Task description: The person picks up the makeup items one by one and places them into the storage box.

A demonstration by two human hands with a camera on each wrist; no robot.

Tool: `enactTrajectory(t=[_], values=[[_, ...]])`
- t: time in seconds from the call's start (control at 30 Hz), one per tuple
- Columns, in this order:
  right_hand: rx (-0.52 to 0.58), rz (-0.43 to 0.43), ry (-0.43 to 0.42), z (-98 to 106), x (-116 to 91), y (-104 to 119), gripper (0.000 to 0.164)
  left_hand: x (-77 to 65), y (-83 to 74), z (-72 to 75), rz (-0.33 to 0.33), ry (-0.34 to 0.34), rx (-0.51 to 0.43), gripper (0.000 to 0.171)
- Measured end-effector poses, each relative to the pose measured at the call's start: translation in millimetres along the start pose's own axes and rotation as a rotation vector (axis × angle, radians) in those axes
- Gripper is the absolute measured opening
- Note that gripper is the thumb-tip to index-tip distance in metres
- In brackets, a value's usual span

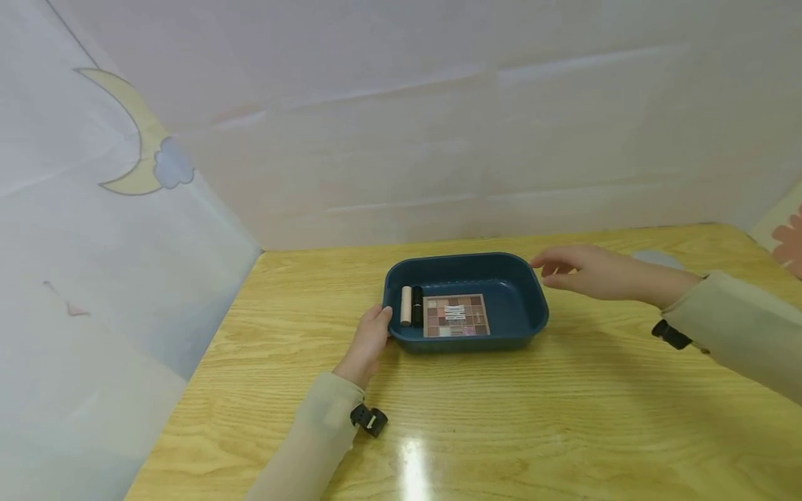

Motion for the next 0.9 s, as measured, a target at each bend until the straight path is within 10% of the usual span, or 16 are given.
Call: enactTrajectory(t=[0.9], values=[[-0.012,-0.075,-0.085,9.2,-38.4,-47.0,0.042,-1.0,3.0,0.0,0.021,-0.008,-0.014,0.044]])
Point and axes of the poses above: each hand's wrist, its own x-axis towards the middle knuckle, its own z-axis out of the back of the hand, y = z × x, the point moved 10 cm from there along x, towards the middle knuckle, and after that the axes turned 4 degrees about y, right-handed, at the moved point
